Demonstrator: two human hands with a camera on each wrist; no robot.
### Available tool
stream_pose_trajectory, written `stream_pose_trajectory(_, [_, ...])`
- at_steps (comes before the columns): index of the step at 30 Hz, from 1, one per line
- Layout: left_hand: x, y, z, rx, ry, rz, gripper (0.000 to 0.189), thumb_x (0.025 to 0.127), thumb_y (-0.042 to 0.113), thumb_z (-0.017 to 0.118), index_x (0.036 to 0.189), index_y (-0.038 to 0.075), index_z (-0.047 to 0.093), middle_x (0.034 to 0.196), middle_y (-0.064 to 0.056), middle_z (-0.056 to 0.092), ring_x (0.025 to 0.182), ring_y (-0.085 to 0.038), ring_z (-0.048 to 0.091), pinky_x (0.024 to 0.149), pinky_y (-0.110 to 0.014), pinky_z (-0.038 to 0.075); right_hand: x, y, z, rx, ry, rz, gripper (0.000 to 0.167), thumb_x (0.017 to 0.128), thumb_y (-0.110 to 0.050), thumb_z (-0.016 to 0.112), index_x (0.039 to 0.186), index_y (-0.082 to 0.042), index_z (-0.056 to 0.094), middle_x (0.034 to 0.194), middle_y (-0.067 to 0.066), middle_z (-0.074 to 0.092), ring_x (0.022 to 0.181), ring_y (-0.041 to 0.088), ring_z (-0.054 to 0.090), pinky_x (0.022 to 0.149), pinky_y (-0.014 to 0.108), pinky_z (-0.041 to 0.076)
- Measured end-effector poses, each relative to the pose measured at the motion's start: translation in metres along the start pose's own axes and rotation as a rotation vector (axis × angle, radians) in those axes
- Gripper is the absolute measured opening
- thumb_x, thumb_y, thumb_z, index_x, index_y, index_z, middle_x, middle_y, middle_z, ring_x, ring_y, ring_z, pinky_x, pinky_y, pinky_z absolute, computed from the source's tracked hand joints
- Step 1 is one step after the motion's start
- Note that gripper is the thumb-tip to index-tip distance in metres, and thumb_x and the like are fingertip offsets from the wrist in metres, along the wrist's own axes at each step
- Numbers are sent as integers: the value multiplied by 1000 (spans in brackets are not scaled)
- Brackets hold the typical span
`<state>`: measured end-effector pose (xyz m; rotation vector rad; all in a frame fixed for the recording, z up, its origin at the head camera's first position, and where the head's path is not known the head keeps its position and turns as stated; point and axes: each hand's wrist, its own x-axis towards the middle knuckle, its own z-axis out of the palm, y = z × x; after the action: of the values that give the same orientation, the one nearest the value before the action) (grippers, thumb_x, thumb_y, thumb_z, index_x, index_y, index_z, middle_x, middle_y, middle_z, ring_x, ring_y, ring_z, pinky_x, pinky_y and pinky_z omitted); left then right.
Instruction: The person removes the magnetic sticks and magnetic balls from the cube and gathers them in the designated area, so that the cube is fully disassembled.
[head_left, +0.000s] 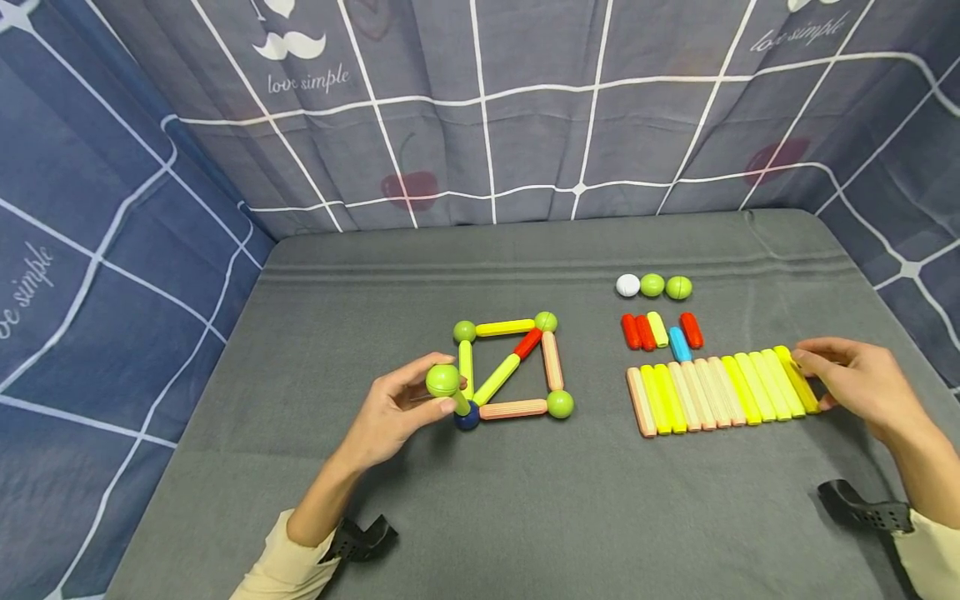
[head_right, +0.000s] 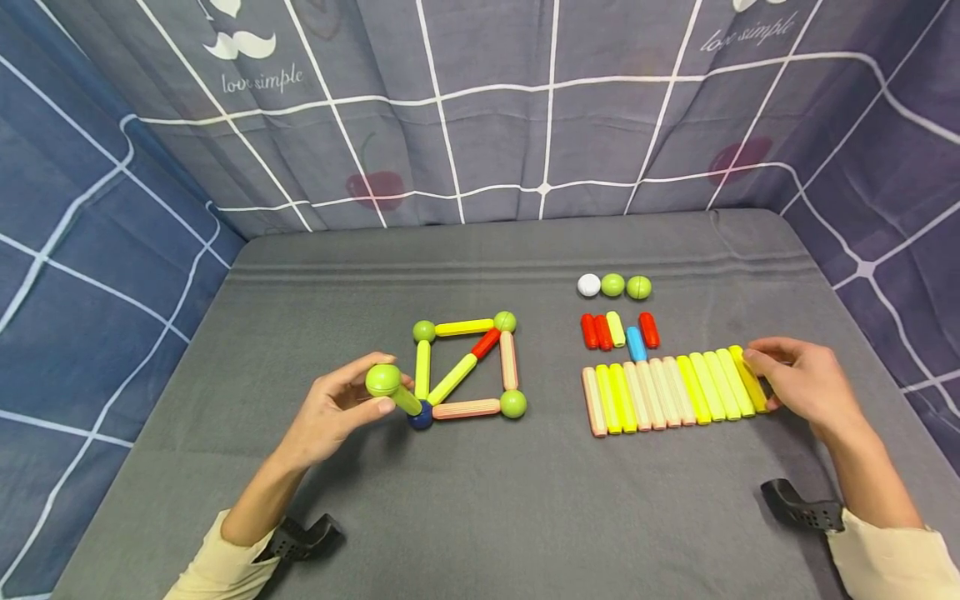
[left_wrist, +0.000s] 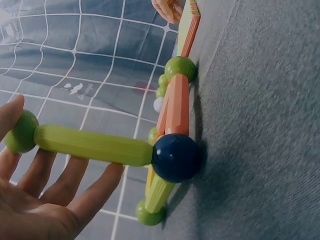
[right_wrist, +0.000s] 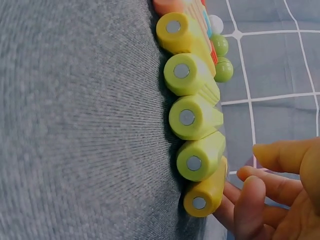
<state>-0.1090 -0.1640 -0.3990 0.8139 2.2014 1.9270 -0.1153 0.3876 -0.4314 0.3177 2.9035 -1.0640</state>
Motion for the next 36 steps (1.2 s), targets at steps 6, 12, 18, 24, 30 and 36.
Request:
stream_pose_trajectory(6, [0, 0, 0, 19, -17, 17, 51, 84, -10, 72, 133, -4, 56, 116, -16, 64, 101, -23, 66, 86, -34, 54, -6, -13, -1, -17, 44, -2, 48, 104, -26, 49, 128, 15, 51, 116, 36, 55, 63, 6, 53, 48, 29, 49])
stream_pose_trajectory(12, [1, -4, 4, 24, -6, 79, 56, 85, -15, 68, 137, -4, 52, 116, -20, 64, 104, -21, 66, 87, -33, 53, -17, -49, 3, 75, 131, -121, 37, 100, -21, 59, 122, 8, 58, 85, -17, 63, 51, 13, 56, 47, 24, 46])
stream_pose_trajectory(18, [2, -7, 8, 1, 22, 39, 58, 85, -14, 69, 139, -3, 50, 117, -26, 64, 105, -26, 67, 87, -35, 53, -32, -105, 22, 119, 130, -330, 23, 96, -15, 65, 114, -2, 68, 88, -22, 61, 59, 10, 58, 54, 20, 43])
stream_pose_trajectory(24, [1, -10, 12, -12, 50, -103, 36, 84, -7, 74, 117, -7, 62, 109, -20, 67, 99, -24, 68, 84, -34, 54, -49, -161, 52, 227, 47, -505, 14, 93, -7, 69, 106, -10, 72, 101, -1, 66, 83, 5, 58, 63, 17, 47])
stream_pose_trajectory(30, [1, -13, 13, 2, 58, -154, 30, 82, -2, 78, 111, -4, 68, 105, -17, 69, 98, -21, 69, 82, -32, 55, -65, -197, 77, 281, -76, -622, 17, 91, -5, 70, 105, -15, 71, 105, -5, 65, 87, 8, 58, 58, 24, 48])
stream_pose_trajectory(36, [-1, -17, 12, -7, 60, -144, 31, 83, -3, 77, 112, -7, 67, 106, -21, 69, 99, -20, 69, 83, -32, 55, -74, -233, 102, 359, -199, -689, 22, 90, -7, 72, 110, -17, 70, 102, -10, 64, 85, 8, 61, 52, 25, 45])
